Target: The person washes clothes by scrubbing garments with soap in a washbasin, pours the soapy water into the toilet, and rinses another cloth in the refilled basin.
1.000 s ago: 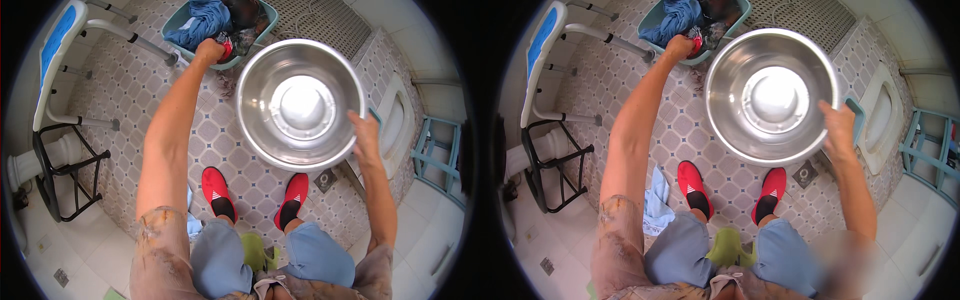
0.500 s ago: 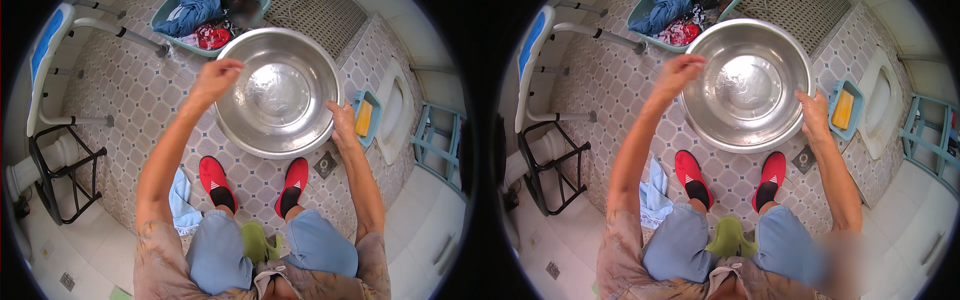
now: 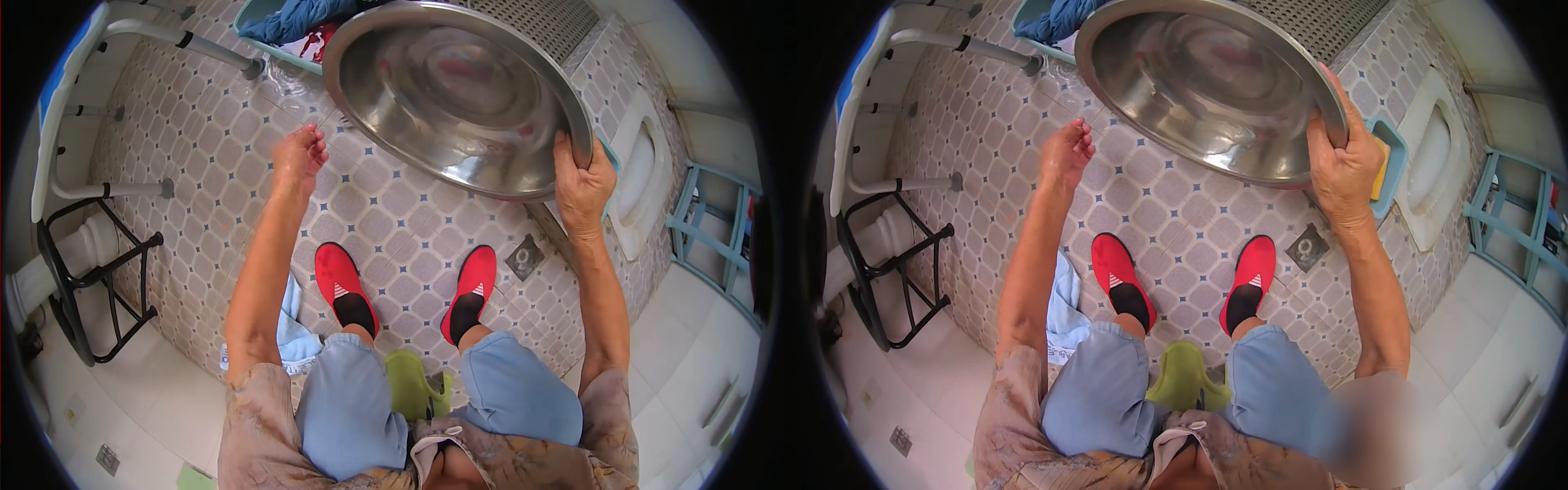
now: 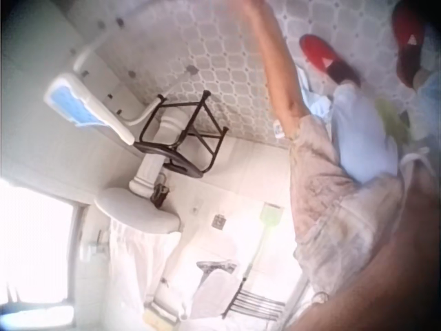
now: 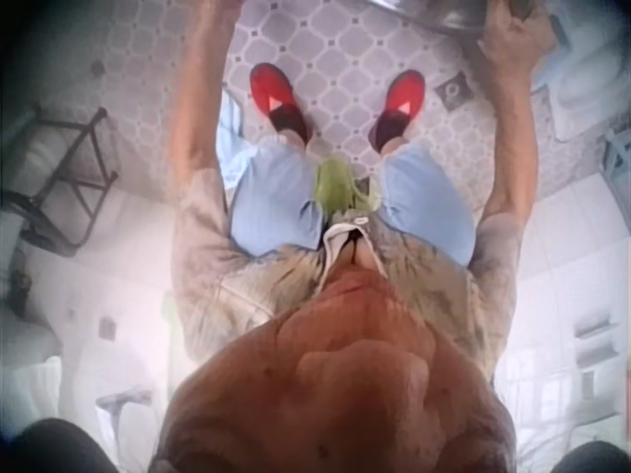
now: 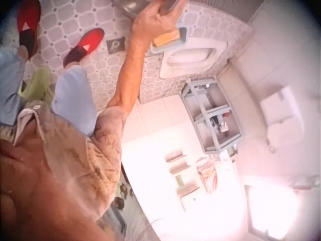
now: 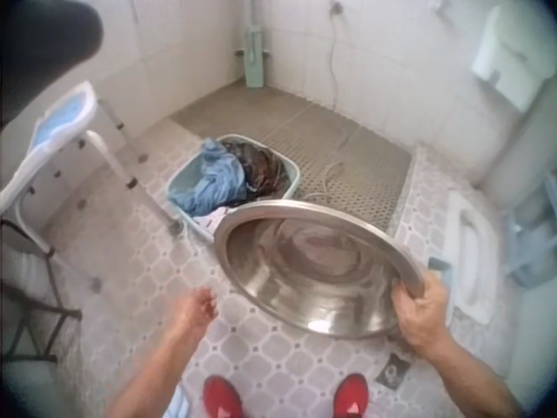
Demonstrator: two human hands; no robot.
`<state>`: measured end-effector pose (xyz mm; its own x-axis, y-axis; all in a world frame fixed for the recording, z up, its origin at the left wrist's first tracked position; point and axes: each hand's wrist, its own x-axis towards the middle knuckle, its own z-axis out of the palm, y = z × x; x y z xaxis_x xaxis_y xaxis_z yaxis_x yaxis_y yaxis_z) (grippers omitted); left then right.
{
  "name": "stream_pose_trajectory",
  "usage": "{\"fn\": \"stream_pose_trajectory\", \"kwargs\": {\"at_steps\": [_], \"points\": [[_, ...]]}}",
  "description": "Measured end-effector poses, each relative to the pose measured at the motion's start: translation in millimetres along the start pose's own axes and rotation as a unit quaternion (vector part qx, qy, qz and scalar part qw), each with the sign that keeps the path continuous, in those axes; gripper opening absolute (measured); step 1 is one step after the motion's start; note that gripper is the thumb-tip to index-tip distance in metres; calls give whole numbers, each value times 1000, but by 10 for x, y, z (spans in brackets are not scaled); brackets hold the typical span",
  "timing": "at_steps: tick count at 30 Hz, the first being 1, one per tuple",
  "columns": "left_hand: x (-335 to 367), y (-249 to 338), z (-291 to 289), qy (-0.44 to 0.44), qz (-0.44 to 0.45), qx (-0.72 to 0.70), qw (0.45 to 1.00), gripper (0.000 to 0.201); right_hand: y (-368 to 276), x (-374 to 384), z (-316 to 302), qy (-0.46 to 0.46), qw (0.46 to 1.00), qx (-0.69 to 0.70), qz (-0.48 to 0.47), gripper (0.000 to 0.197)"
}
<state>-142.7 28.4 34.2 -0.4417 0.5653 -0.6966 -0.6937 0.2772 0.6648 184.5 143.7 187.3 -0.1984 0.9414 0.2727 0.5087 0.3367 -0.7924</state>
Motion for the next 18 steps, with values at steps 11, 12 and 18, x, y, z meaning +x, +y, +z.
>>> {"fn": "stream_pose_trajectory", "kwargs": {"at_steps": [11,12,18], "points": [[-168,-185,-707,96,88,107,986,21,-316,143,-19,-133,892,-140,-409,39],[-225,-157,-876,113,118,156,974,22,-325,105,54,-125,892,-158,-404,40],[-838,-29,-1749,229,200,304,903,23,118,80,73,-101,994,-40,31,29]]}}
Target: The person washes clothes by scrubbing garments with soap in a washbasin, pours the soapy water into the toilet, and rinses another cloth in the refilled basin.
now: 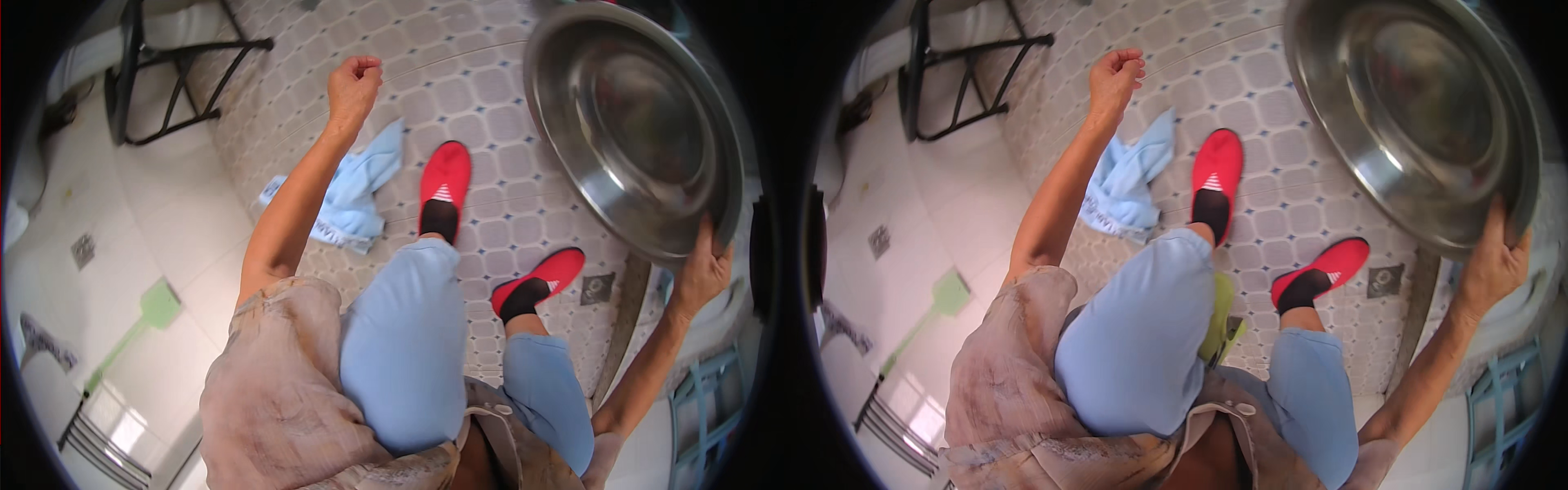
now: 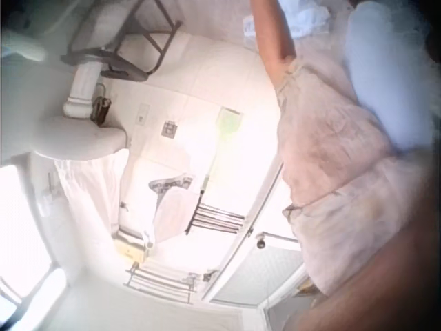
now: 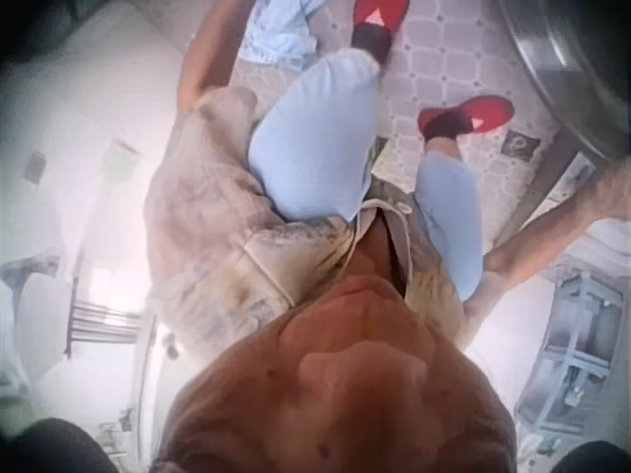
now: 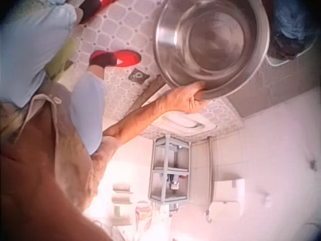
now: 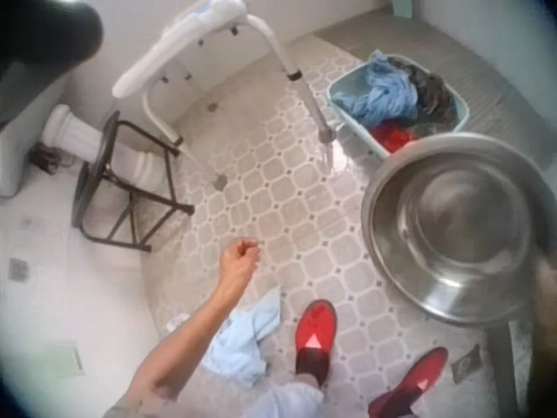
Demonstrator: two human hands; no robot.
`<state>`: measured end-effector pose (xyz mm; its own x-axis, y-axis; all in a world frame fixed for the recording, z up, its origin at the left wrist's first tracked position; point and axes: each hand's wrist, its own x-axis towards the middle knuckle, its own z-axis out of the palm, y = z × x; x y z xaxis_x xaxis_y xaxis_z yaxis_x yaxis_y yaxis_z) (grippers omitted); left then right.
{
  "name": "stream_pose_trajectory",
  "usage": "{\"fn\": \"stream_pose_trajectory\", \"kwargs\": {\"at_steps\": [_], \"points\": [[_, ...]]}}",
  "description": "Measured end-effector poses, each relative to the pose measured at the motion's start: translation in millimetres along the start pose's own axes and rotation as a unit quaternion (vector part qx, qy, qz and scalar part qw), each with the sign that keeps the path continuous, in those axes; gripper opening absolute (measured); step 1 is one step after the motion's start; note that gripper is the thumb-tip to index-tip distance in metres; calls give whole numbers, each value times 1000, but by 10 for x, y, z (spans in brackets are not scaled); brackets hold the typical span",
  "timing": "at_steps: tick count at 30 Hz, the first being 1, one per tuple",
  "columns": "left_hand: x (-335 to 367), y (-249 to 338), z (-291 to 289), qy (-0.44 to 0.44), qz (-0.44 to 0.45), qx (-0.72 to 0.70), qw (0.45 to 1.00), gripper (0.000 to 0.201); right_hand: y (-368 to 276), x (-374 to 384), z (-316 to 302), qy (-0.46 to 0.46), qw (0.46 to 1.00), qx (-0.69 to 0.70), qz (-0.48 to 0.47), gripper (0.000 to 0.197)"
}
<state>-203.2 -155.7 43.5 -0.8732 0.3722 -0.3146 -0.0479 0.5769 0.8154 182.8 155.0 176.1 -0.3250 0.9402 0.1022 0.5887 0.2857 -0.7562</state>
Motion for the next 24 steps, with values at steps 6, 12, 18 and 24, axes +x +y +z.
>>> {"fn": "stream_pose_trajectory", "kwargs": {"at_steps": [6,12,18,24], "points": [[-705,-674,-1155,51,-7,253,966,33,796,15,376,-76,955,151,243,38],[-1403,-1284,-1544,-11,-121,435,892,51,1192,39,447,-115,939,163,281,39],[-1458,-1526,-1549,-3,-65,543,837,77,1481,-169,641,-110,908,232,330,40],[-1526,-1899,-1678,-129,-70,628,765,33,1161,-477,1000,-96,986,-96,99,46]]}}
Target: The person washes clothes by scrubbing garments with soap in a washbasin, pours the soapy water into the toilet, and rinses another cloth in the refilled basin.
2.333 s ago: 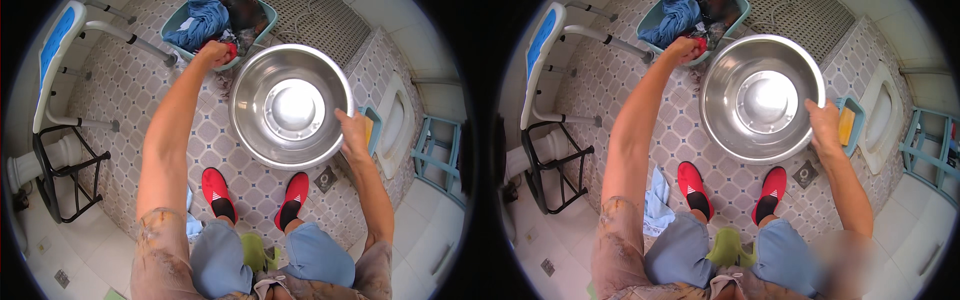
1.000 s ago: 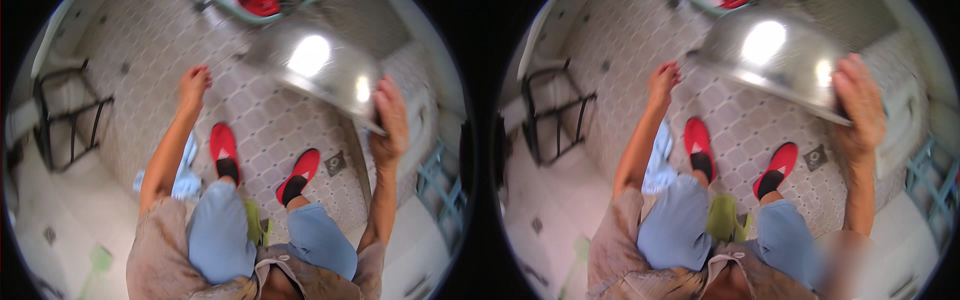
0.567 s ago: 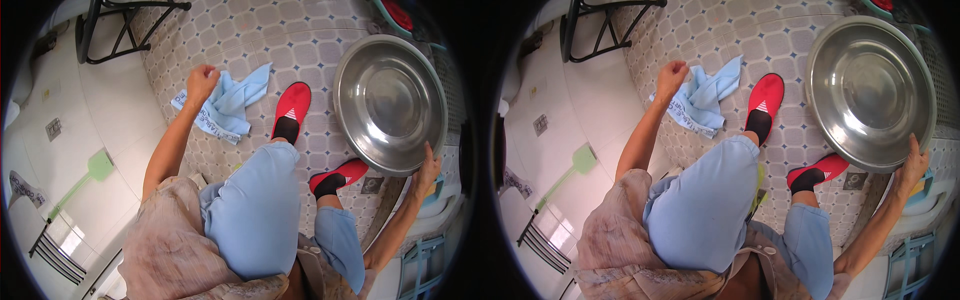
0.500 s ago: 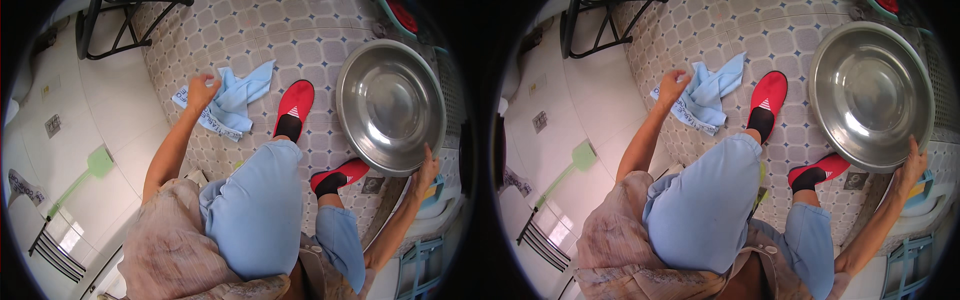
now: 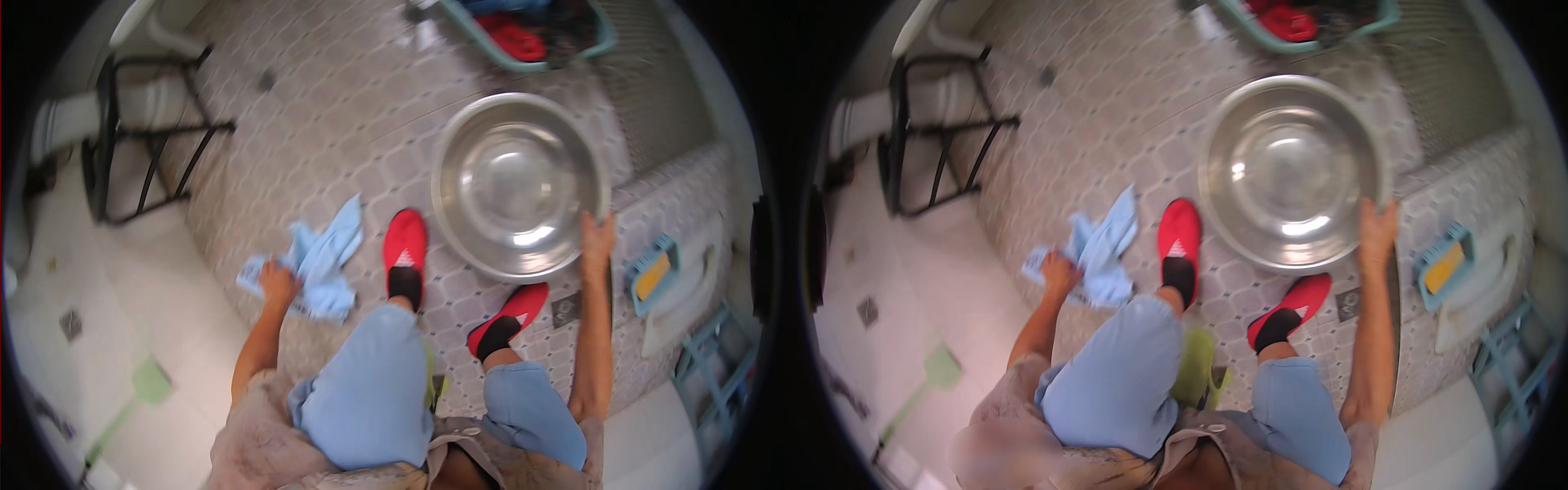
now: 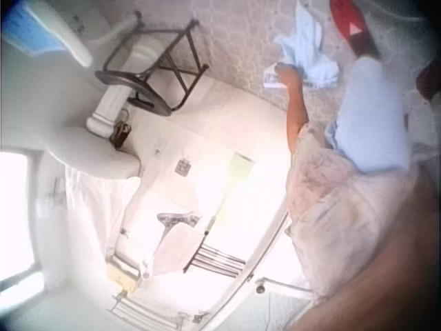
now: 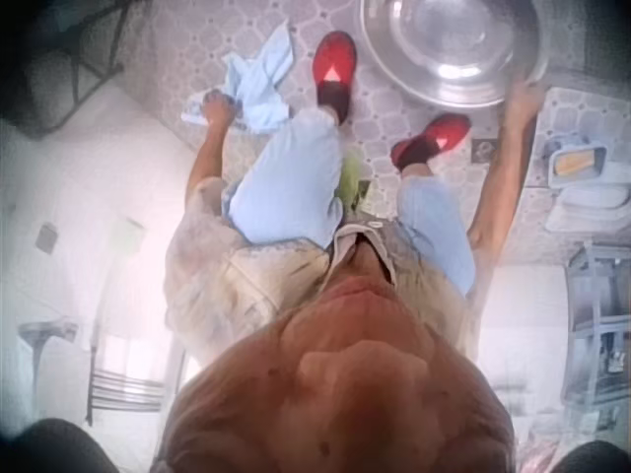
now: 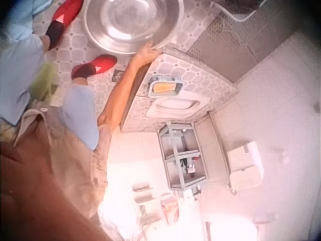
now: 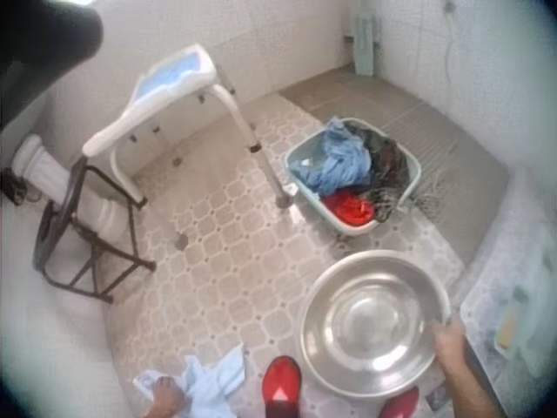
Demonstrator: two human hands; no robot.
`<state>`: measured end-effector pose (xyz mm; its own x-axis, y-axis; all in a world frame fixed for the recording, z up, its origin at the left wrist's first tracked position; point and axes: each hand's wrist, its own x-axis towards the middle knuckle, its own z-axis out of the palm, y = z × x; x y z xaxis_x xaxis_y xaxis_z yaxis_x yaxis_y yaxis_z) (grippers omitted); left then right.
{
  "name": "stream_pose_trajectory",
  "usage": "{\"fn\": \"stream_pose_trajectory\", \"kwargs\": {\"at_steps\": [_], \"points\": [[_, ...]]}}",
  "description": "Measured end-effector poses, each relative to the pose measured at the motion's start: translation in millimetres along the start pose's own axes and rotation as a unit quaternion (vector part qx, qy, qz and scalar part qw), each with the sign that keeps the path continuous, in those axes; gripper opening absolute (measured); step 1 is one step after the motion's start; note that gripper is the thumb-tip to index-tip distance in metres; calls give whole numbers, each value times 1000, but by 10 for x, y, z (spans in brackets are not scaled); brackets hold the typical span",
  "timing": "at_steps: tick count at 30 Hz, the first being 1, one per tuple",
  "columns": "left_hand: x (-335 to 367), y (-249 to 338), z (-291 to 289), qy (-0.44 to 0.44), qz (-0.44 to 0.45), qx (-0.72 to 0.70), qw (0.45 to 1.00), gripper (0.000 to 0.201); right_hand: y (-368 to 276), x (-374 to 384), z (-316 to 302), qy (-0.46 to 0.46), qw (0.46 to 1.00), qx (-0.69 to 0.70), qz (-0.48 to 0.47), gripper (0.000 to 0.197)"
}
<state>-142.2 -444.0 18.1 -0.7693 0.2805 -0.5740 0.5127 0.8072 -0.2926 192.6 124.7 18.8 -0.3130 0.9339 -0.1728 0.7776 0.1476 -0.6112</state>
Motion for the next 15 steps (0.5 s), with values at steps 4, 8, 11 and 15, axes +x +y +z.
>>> {"fn": "stream_pose_trajectory", "kwargs": {"at_steps": [4,8,11,15], "points": [[3,79,39,-130,-100,-44,985,33,-92,-106,19,40,999,-24,28,50],[-136,-23,-86,-103,-96,-181,973,56,-244,-260,-9,59,998,-1,10,54],[-288,12,-28,17,85,-136,987,88,-168,-299,69,14,999,-13,44,52],[-328,74,31,-67,69,-57,994,69,-81,-244,156,-20,998,4,52,45]]}}
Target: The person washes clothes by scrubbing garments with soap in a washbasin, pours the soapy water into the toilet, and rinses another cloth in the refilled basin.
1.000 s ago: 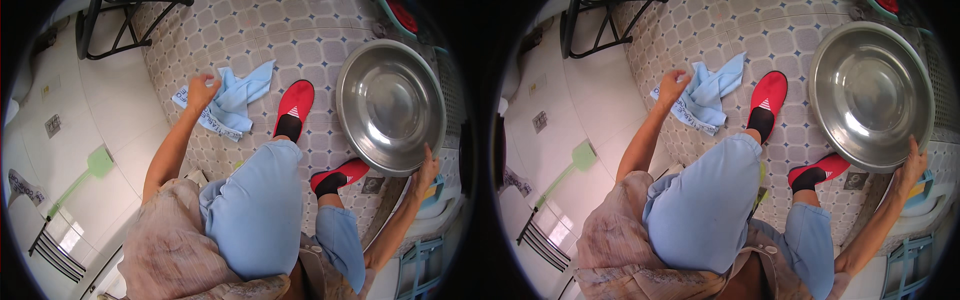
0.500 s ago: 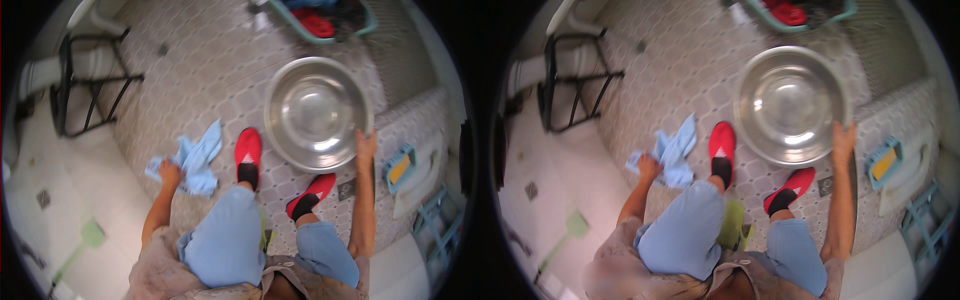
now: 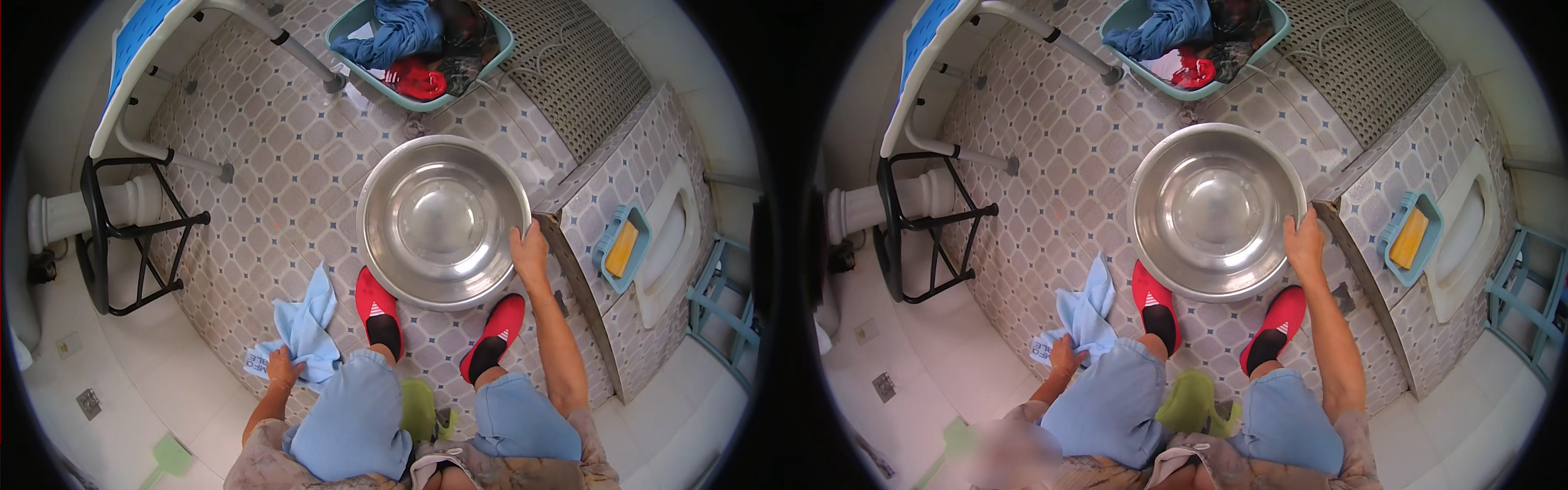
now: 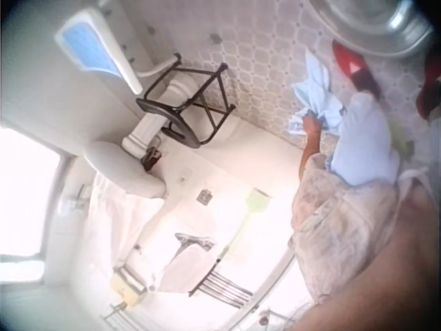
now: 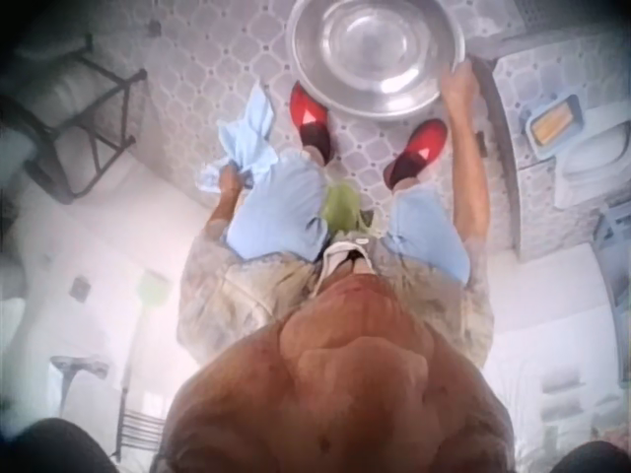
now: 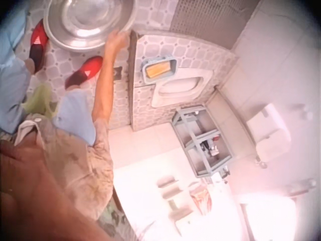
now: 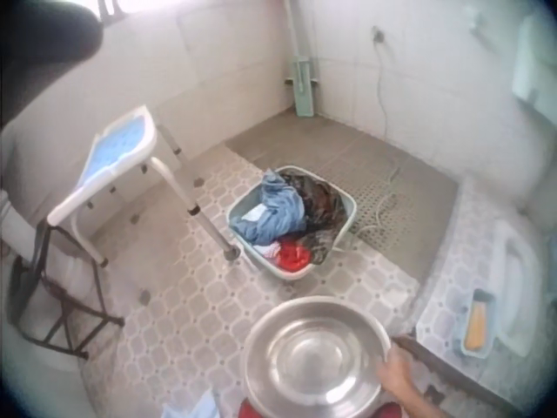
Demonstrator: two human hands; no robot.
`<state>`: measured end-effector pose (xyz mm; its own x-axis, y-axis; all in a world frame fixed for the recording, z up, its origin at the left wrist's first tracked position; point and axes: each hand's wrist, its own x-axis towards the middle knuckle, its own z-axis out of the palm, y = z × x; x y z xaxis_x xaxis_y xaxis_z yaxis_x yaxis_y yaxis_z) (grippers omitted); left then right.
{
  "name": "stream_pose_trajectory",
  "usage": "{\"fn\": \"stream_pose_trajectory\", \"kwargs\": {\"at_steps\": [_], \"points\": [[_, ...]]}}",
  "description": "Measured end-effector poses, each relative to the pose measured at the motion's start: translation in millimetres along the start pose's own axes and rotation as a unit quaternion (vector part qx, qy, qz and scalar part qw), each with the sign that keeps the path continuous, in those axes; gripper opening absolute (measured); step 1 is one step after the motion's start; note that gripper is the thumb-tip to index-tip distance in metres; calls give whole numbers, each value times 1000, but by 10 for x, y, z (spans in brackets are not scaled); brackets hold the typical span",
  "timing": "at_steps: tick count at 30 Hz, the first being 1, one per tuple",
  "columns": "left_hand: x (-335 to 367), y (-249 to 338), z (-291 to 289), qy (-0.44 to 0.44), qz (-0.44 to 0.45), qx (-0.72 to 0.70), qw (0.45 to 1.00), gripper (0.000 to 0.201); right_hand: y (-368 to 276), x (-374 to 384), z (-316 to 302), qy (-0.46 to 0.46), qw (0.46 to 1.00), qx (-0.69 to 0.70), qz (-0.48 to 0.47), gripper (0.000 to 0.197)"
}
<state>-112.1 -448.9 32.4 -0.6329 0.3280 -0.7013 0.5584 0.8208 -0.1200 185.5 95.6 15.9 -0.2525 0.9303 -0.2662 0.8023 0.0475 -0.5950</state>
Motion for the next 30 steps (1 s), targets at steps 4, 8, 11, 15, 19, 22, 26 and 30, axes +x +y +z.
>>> {"fn": "stream_pose_trajectory", "kwargs": {"at_steps": [4,8,11,15,19,22,26,30], "points": [[-19,-228,-16,-21,-71,-49,996,46,-123,152,15,-21,999,21,-22,35],[-133,-172,-581,243,30,-207,947,36,-252,361,-25,-19,999,36,-35,32],[-216,95,-1412,339,86,-388,853,39,-276,480,-60,-3,999,30,-22,33],[-303,511,-2287,284,109,-626,718,58,-195,675,51,14,999,-2,-38,31],[-283,1162,-2637,272,187,-666,669,64,-160,697,113,55,996,21,-59,29],[-196,1591,-2720,203,198,-741,608,69,-194,625,225,47,998,29,-39,29],[44,2175,-2652,86,203,-755,618,77,-281,509,336,67,996,52,-12,30],[594,3045,-2766,-46,357,-598,716,54,-298,533,392,77,996,42,-12,29]]}}
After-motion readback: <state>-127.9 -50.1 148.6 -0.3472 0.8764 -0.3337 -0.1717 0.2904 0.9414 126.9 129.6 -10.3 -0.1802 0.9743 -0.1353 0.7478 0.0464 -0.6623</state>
